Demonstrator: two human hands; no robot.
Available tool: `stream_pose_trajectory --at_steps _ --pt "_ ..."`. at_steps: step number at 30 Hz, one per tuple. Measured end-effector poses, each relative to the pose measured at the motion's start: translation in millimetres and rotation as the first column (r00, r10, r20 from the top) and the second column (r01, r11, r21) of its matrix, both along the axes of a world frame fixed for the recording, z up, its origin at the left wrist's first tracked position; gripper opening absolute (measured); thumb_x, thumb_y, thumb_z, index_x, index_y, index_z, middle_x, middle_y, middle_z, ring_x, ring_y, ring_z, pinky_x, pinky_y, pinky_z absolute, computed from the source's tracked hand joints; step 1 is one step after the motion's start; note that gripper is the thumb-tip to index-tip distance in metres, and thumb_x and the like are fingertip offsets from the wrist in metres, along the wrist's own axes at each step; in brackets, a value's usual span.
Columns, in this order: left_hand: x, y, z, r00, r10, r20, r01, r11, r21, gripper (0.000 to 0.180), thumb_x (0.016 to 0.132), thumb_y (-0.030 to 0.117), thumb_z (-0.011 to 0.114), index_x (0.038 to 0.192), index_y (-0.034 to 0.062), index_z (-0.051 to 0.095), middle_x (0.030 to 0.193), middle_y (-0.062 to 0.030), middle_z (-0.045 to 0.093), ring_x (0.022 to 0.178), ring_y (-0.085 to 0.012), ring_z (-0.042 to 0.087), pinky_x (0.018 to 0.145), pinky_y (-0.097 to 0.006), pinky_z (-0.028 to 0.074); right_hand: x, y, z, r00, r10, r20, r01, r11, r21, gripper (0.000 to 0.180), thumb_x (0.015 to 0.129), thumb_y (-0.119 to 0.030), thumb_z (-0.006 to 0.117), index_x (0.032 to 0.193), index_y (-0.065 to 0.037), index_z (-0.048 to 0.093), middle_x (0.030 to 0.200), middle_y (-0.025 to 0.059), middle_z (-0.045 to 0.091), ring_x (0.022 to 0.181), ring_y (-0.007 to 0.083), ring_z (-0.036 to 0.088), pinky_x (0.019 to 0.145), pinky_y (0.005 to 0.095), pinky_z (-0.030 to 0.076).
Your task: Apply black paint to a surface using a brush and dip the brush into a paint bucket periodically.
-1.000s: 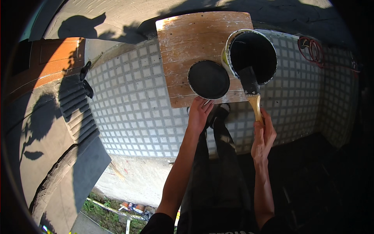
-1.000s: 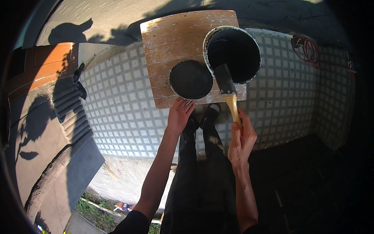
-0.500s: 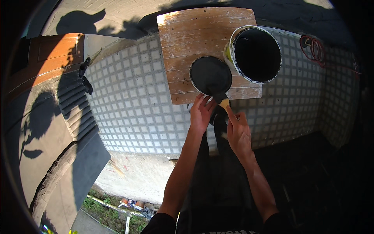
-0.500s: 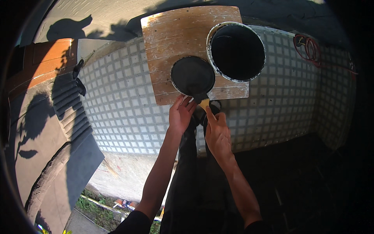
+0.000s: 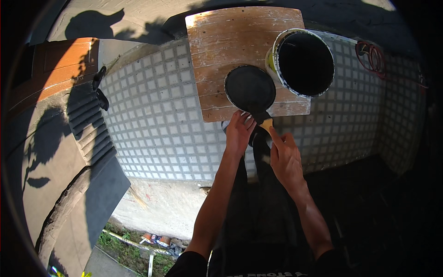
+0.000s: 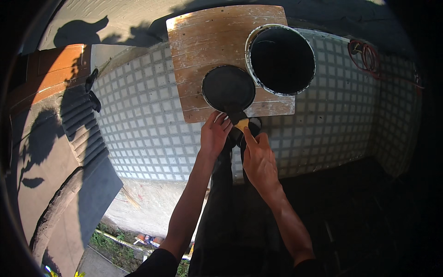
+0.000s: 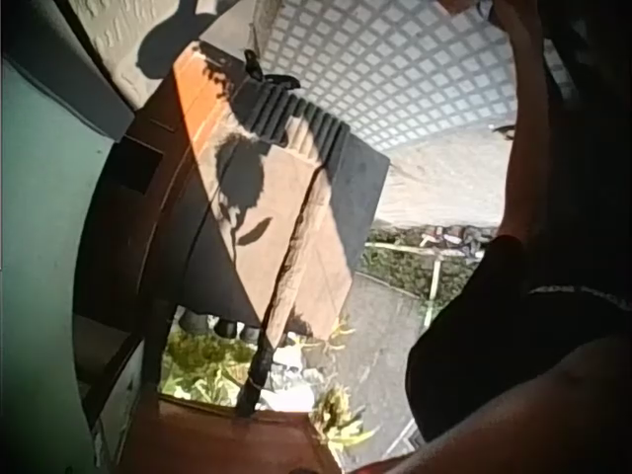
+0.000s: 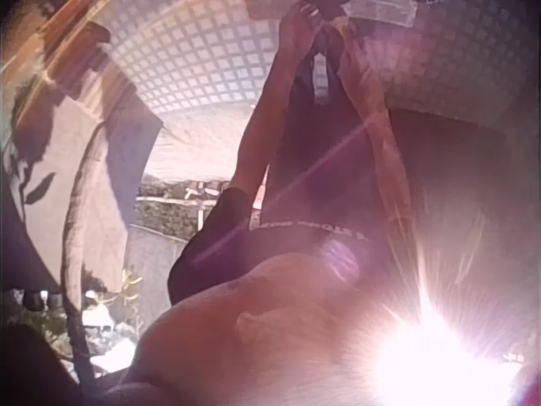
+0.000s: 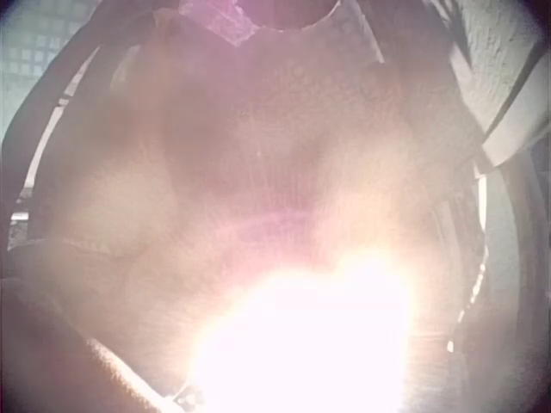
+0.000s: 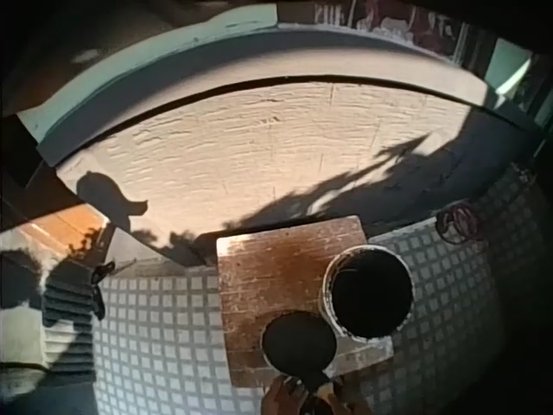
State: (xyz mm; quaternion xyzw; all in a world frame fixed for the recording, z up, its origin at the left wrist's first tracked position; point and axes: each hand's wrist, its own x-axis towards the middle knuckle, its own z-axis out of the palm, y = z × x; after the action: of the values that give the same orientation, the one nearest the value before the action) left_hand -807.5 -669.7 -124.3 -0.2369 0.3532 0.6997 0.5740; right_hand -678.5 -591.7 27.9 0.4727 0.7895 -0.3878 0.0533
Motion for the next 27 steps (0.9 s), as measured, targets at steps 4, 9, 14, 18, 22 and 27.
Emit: stream_pose_trajectory --at_steps 4,9,14,18,22,27 --pt "-3 2 9 1.0 -0.002 0.027 0.003 1.0 -0.022 0.032 0.106 0.026 0.045 0.128 0.0027 0.052 0.13 -0.016 0.058 0.127 -0.0308 0.055 0.114 -0.044 0.04 5 11 0 0.984 -0.154 -0.092 0.146 0.986 -0.083 0.039 0.095 0.0 0.057 0.134 0.004 0.06 0.087 0.018 0.057 0.07 0.0278 0.06 0.06 0.0417 0.047" --pt "-5 3 13 0.999 -0.001 0.039 0.004 0.998 -0.068 0.033 0.106 0.027 0.046 0.127 0.0031 0.053 0.135 -0.0181 0.057 0.132 -0.0333 0.053 0.115 -0.046 0.039 12 16 -16 0.856 -0.48 -0.192 0.408 0.855 -0.319 0.041 0.101 -0.009 0.053 0.14 0.002 0.057 0.077 0.0085 0.059 0.062 0.0117 0.05 0.055 0.032 0.042" --pt "-5 6 15 1.0 -0.025 0.018 0.027 0.995 -0.101 0.035 0.105 0.03 0.048 0.127 0.0044 0.054 0.135 -0.0179 0.058 0.129 -0.0318 0.055 0.114 -0.046 0.039 10 -1 -34 0.631 -0.769 -0.104 0.557 0.542 -0.629 0.044 0.102 -0.016 0.05 0.144 -0.002 0.055 0.074 0.0001 0.057 0.056 0.0032 0.043 0.047 0.0224 0.034" --pt "-3 4 11 1.0 0.008 0.017 -0.007 0.998 -0.054 0.036 0.103 0.031 0.049 0.127 0.0034 0.054 0.132 -0.0169 0.06 0.125 -0.0307 0.057 0.113 -0.047 0.04 3 -17 -42 0.526 -0.851 -0.007 0.605 0.38 -0.7 0.044 0.102 -0.014 0.048 0.144 -0.003 0.056 0.074 -0.0005 0.056 0.049 0.0009 0.032 0.041 0.0195 0.023" --pt "-2 2 11 1.0 0.026 0.017 -0.026 1.0 0.003 0.037 0.103 0.029 0.05 0.128 0.002 0.054 0.131 -0.0163 0.06 0.125 -0.0306 0.057 0.113 -0.047 0.041 3 -18 -37 0.504 -0.862 0.063 0.635 0.32 -0.703 0.044 0.102 -0.012 0.047 0.144 -0.003 0.055 0.075 0.0007 0.056 0.046 0.0006 0.031 0.039 0.0194 0.021" --pt "0 3 11 1.0 0.026 0.008 -0.026 0.999 -0.04 0.037 0.103 0.03 0.05 0.126 0.0022 0.055 0.131 -0.0159 0.059 0.125 -0.0308 0.056 0.111 -0.047 0.042 8 -13 -32 0.472 -0.873 0.122 0.618 0.228 -0.752 0.045 0.102 -0.011 0.045 0.145 -0.002 0.054 0.076 0.0014 0.057 0.046 0.0004 0.031 0.038 0.0194 0.021"
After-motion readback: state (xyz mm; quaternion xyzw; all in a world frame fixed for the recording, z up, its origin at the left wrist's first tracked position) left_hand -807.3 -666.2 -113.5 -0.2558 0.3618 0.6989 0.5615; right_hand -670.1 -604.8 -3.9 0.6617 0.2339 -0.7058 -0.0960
